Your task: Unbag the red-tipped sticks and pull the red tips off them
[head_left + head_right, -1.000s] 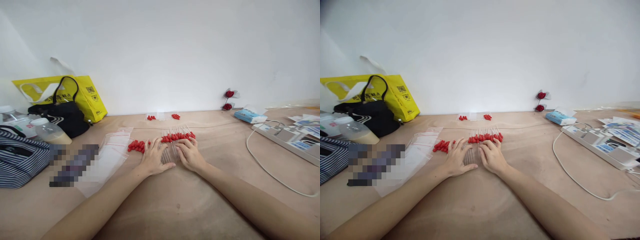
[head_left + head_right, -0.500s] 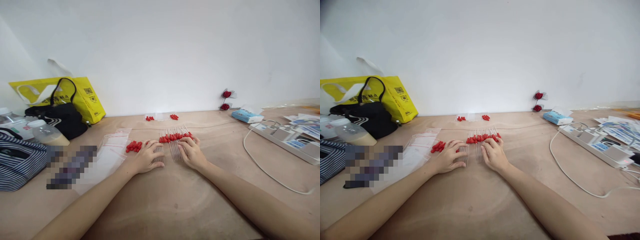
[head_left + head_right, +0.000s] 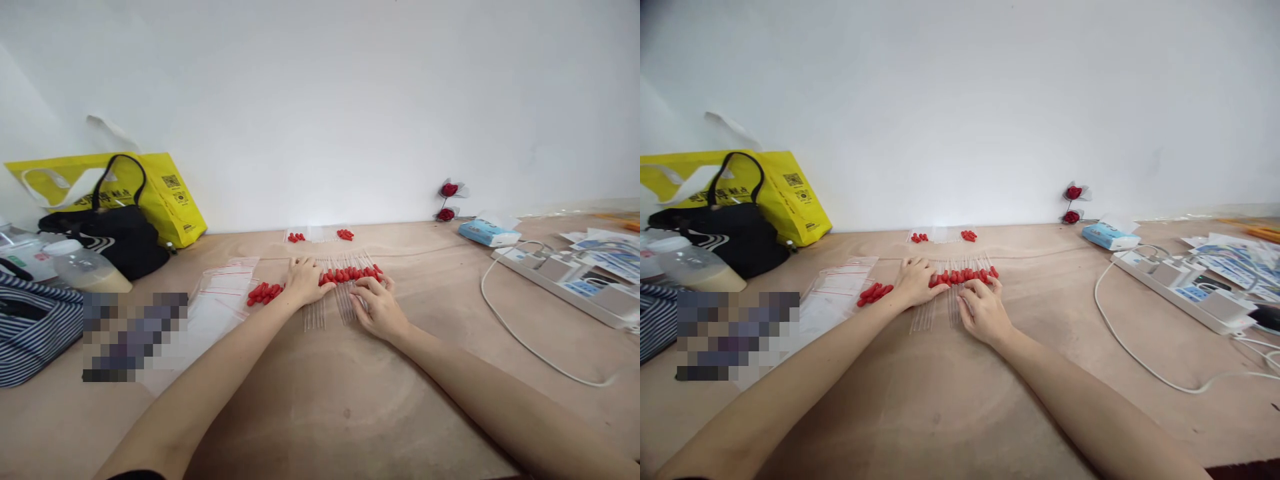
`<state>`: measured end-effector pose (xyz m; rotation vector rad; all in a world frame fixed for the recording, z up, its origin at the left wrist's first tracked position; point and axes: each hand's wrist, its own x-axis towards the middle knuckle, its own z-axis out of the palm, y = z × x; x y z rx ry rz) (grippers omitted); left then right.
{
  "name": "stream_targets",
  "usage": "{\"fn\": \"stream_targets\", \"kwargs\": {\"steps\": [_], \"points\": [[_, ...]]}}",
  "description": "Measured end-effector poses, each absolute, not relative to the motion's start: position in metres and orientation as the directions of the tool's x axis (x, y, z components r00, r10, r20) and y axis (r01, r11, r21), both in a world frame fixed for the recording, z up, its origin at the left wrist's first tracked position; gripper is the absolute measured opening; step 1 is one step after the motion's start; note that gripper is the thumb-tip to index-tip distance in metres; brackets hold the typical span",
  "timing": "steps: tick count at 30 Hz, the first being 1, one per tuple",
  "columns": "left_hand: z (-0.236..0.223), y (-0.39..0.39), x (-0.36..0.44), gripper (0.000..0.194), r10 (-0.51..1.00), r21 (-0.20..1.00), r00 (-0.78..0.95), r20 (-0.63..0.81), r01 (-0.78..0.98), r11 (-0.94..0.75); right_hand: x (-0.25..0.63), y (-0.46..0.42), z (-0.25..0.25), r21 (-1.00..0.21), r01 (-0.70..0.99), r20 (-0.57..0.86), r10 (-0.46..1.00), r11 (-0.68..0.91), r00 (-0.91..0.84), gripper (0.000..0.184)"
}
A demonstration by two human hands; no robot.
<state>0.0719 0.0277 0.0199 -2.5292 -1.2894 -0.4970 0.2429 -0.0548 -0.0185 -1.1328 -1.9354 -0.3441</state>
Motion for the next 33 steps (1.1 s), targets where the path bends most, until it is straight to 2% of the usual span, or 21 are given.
{"fn": "stream_targets", "kwargs": {"steps": [5,8,11,14,17,20,24,29,33], "points": [[0.02,0.022,0.068,0.021,0.69,-0.123,0.54,0.483,0.822,-0.557,0.243,-0.054,-0.02,-0.171,0.813,0.783,0.577,0.557,-0.23,0.014],[0.021,0.008,0.056,0.02,0.669,-0.108,0.457,0.586,0.862,-0.495,0.243,-0.053,-0.021,-0.16,0.817,0.789,0.57,0.553,-0.231,0.014],[0.021,-0.012,0.038,0.02,0.635,-0.092,0.437,0.637,0.861,-0.5,0.243,-0.054,-0.019,-0.135,0.827,0.805,0.547,0.546,-0.23,0.015],[0.015,-0.033,0.025,0.018,0.593,-0.074,0.477,0.649,0.815,-0.574,0.242,-0.056,-0.015,-0.064,0.833,0.805,0.521,0.55,-0.282,0.027],[0.007,-0.046,0.02,0.014,0.544,-0.041,0.509,0.667,0.754,-0.655,0.239,-0.059,-0.013,0.05,0.809,0.764,0.499,0.586,-0.409,0.036],[0.002,-0.049,0.021,0.01,0.489,-0.021,0.535,0.689,0.689,-0.724,0.235,-0.059,-0.016,0.126,0.76,0.722,0.466,0.637,-0.511,0.033],[0.002,-0.048,0.023,0.013,0.426,-0.016,0.559,0.711,0.618,-0.786,0.231,-0.056,-0.021,0.138,0.724,0.742,0.414,0.676,-0.528,0.021],[0.003,-0.049,0.025,0.013,0.462,0.017,0.578,0.672,0.612,-0.79,0.23,-0.055,-0.025,0.139,0.715,0.769,0.38,0.685,-0.513,0.02],[-0.001,-0.049,0.029,0.019,0.472,0.016,0.609,0.638,0.602,-0.799,0.228,-0.057,-0.026,0.219,0.705,0.763,0.332,0.675,-0.554,0.024]]}}
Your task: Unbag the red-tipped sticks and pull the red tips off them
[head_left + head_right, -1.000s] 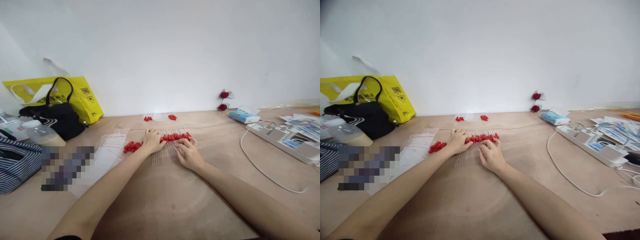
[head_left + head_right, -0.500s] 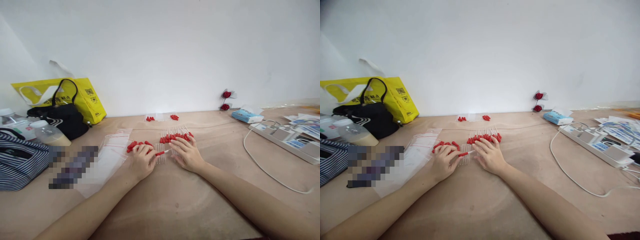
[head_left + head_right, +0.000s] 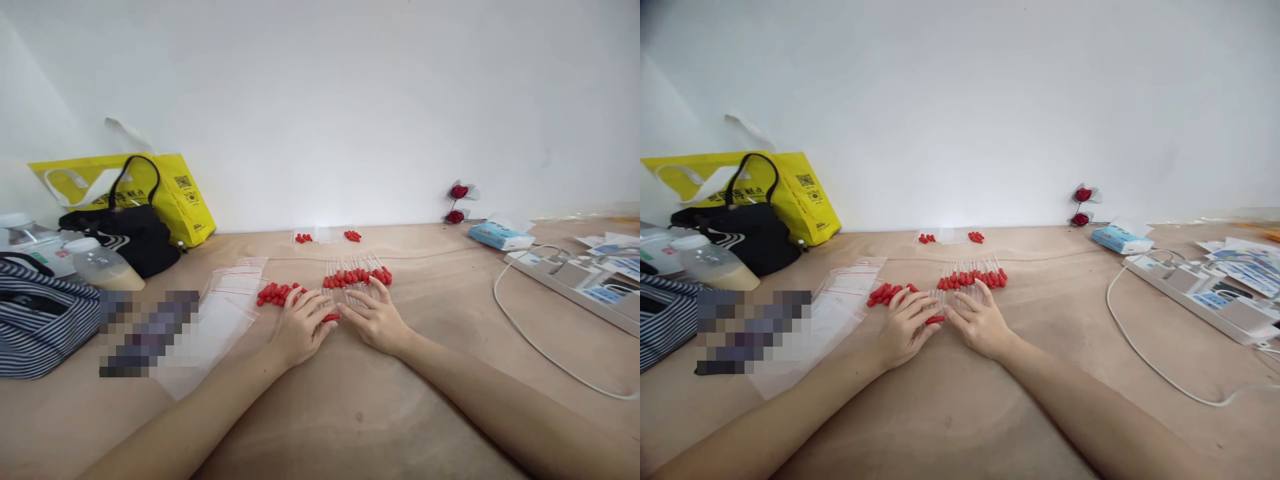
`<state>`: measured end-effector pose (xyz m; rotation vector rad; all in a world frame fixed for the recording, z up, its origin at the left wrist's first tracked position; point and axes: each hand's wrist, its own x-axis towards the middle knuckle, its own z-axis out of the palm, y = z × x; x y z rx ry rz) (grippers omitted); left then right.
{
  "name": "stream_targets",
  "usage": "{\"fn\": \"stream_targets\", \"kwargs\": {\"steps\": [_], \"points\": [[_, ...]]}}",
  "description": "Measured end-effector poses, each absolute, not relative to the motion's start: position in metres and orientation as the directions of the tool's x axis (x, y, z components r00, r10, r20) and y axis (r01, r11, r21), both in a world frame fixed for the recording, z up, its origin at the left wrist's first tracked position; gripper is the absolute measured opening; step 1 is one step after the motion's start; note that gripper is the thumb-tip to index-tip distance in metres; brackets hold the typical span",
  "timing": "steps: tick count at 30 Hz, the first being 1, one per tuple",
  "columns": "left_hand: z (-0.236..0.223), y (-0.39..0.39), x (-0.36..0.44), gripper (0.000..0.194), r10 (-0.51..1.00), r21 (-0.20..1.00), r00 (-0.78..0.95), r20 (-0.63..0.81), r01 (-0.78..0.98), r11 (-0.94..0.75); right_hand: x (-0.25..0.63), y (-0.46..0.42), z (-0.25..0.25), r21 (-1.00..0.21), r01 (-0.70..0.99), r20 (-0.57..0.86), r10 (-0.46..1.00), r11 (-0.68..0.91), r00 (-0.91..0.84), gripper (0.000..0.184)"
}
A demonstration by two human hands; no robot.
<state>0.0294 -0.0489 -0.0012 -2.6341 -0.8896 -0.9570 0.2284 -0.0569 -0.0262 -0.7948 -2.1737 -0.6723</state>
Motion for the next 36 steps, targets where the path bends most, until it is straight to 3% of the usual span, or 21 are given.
{"fn": "stream_targets", "kwargs": {"steps": [5,27,31,36], "points": [[-0.005,-0.049,0.032,0.022,0.46,-0.005,0.653,0.602,0.579,-0.815,0.228,-0.059,-0.026,0.284,0.69,0.765,0.276,0.666,-0.582,0.024],[-0.004,-0.054,0.027,0.027,0.434,-0.068,0.678,0.594,0.58,-0.812,0.229,-0.063,-0.026,0.268,0.688,0.767,0.282,0.674,-0.576,0.02],[-0.005,-0.051,0.023,0.025,0.436,-0.039,0.632,0.641,0.593,-0.804,0.234,-0.062,-0.026,0.262,0.723,0.779,0.302,0.639,-0.55,0.021],[-0.003,-0.041,0.014,0.021,0.537,0.13,0.48,0.693,0.651,-0.748,0.241,-0.057,-0.024,0.228,0.811,0.747,0.437,0.539,-0.501,0.032]]}}
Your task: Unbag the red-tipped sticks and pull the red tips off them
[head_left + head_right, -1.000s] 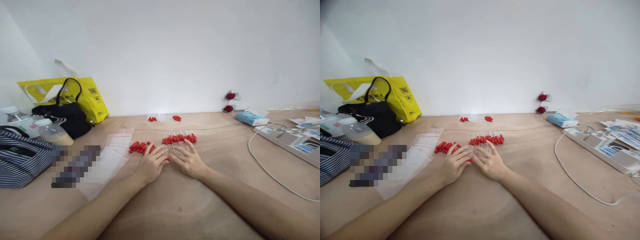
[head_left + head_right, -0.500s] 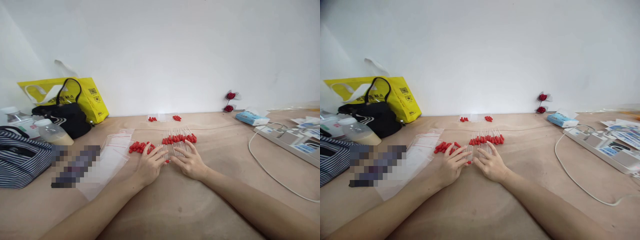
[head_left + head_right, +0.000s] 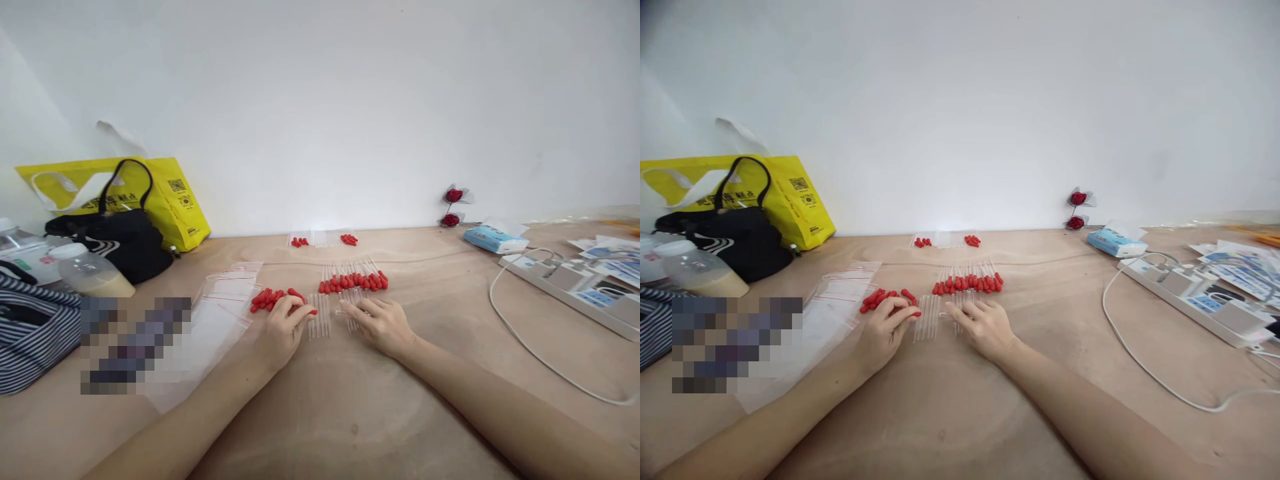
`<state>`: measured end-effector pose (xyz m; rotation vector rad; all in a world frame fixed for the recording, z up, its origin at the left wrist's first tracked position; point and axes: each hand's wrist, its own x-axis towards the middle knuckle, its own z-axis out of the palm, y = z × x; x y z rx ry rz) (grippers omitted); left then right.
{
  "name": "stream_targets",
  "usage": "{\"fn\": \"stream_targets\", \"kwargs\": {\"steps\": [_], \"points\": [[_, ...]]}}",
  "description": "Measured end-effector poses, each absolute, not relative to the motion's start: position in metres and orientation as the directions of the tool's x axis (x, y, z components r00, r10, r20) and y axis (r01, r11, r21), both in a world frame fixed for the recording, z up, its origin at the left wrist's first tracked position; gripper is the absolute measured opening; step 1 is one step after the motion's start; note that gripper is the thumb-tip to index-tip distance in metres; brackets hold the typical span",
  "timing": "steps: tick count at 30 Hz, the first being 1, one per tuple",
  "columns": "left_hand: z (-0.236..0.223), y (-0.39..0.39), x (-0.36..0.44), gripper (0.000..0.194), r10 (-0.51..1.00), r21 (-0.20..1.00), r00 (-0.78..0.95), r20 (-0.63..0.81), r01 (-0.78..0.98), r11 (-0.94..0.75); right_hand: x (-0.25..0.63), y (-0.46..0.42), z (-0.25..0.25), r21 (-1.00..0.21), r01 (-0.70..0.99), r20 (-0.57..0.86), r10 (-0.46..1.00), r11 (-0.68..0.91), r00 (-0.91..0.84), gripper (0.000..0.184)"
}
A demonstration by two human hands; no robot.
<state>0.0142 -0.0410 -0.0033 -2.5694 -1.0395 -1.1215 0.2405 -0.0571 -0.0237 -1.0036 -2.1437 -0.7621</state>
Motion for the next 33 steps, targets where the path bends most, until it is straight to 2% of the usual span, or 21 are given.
{"fn": "stream_targets", "kwargs": {"steps": [4,6,9,12,15,18,23,33], "points": [[0.002,-0.028,0.004,0.029,0.616,0.231,0.351,0.705,0.708,-0.667,0.235,-0.053,-0.021,0.128,0.872,0.682,0.596,0.473,-0.424,0.042],[0.006,-0.02,-0.005,0.032,0.659,0.278,0.258,0.706,0.755,-0.594,0.232,-0.052,-0.02,0.066,0.866,0.665,0.626,0.495,-0.408,0.042],[0.014,-0.006,-0.024,0.032,0.732,0.368,0.124,0.67,0.801,-0.472,0.229,-0.05,-0.02,-0.042,0.823,0.694,0.609,0.567,-0.384,0.032],[0.017,0.007,-0.044,0.032,0.803,0.527,-0.036,0.595,0.772,-0.356,0.225,-0.049,-0.022,-0.145,0.767,0.718,0.6,0.625,-0.353,0.019],[0.015,0.017,-0.059,0.029,0.847,0.617,-0.107,0.52,0.733,-0.286,0.219,-0.049,-0.025,-0.175,0.726,0.747,0.57,0.666,-0.343,0.017],[0.012,0.022,-0.067,0.023,0.865,0.605,-0.122,0.486,0.762,-0.232,0.214,-0.049,-0.028,-0.131,0.73,0.757,0.543,0.671,-0.363,0.018],[0.009,0.025,-0.068,0.024,0.896,0.602,-0.161,0.414,0.787,-0.137,0.209,-0.049,-0.028,-0.057,0.765,0.704,0.569,0.642,-0.425,0.019],[0.019,0.019,-0.063,0.028,0.931,0.539,-0.193,0.31,0.842,-0.005,0.203,-0.057,-0.017,-0.13,0.724,0.603,0.634,0.678,-0.485,0.008]]}}
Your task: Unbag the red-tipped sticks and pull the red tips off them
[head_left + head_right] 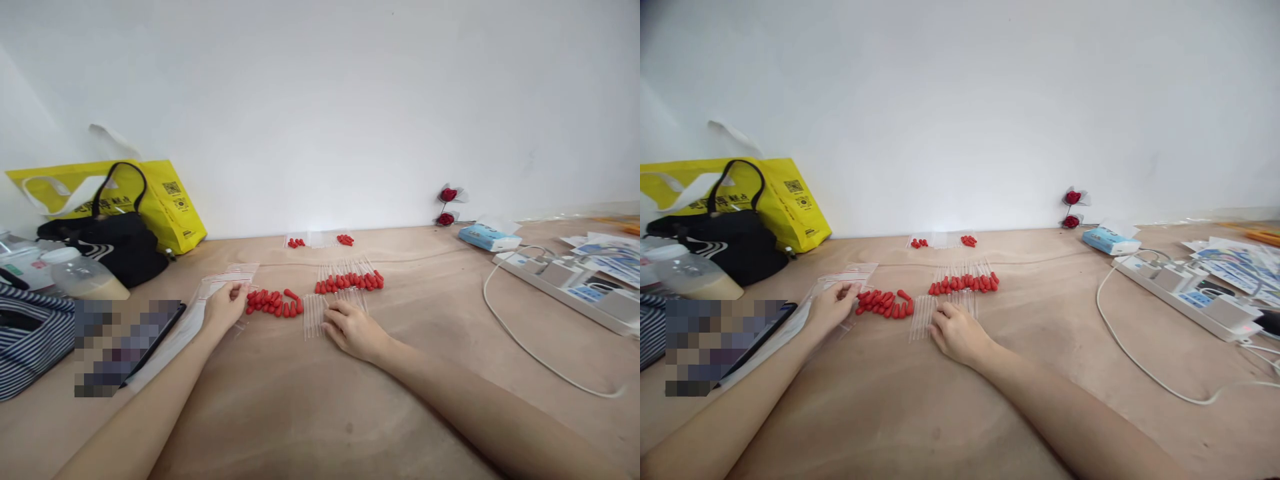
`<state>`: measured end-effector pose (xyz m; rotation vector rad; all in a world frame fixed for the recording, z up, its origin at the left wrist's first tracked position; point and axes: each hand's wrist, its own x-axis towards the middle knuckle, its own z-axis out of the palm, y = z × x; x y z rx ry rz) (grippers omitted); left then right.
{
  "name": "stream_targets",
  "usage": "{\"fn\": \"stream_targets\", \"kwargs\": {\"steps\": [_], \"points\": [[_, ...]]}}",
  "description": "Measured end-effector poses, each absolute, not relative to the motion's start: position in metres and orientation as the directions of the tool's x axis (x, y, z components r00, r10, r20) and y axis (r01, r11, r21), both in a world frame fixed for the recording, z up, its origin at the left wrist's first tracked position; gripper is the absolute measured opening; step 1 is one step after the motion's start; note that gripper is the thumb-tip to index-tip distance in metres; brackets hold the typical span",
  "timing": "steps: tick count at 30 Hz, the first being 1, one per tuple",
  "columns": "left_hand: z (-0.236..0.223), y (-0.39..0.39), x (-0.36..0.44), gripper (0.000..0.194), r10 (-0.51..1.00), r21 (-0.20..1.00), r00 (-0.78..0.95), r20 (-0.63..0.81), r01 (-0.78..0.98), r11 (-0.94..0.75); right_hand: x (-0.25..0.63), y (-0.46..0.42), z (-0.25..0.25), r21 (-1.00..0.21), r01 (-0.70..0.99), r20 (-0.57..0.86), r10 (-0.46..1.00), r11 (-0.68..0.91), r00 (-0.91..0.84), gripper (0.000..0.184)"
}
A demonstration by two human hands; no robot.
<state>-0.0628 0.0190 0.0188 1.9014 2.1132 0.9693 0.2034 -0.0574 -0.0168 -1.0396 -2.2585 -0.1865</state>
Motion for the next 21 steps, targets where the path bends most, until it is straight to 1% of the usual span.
{"fn": "stream_targets", "kwargs": {"steps": [2,3,6,8,10,12,15,18,21], "points": [[0.02,0.018,-0.063,0.029,0.911,0.494,-0.198,0.362,0.869,-0.007,0.203,-0.059,-0.016,-0.144,0.72,0.584,0.646,0.679,-0.492,0.01],[0.02,0.017,-0.062,0.029,0.891,0.457,-0.189,0.412,0.889,-0.022,0.203,-0.059,-0.016,-0.153,0.716,0.575,0.651,0.681,-0.496,0.012],[0.022,0.01,-0.055,0.029,0.795,0.3,-0.09,0.6,0.947,-0.119,0.203,-0.059,-0.017,-0.16,0.704,0.576,0.645,0.692,-0.503,0.019],[0.023,0.003,-0.043,0.027,0.749,0.221,-0.004,0.662,0.956,-0.19,0.205,-0.059,-0.018,-0.138,0.708,0.607,0.624,0.693,-0.492,0.022],[0.026,-0.003,-0.025,0.023,0.761,0.178,0.087,0.643,0.949,-0.259,0.208,-0.06,-0.017,-0.105,0.726,0.652,0.598,0.68,-0.466,0.023],[0.027,-0.006,-0.003,0.018,0.789,0.14,0.188,0.584,0.935,-0.326,0.215,-0.063,-0.017,-0.085,0.748,0.694,0.578,0.658,-0.429,0.021],[0.028,-0.002,0.03,0.013,0.803,0.115,0.325,0.499,0.894,-0.433,0.231,-0.068,-0.016,-0.092,0.77,0.72,0.577,0.631,-0.387,0.019],[0.027,0.011,0.058,0.018,0.808,0.103,0.397,0.436,0.87,-0.483,0.25,-0.071,-0.017,-0.113,0.78,0.724,0.588,0.615,-0.359,0.018],[0.027,0.024,0.075,0.022,0.815,0.079,0.429,0.389,0.866,-0.493,0.264,-0.072,-0.017,-0.139,0.793,0.744,0.591,0.593,-0.312,0.018]]}}
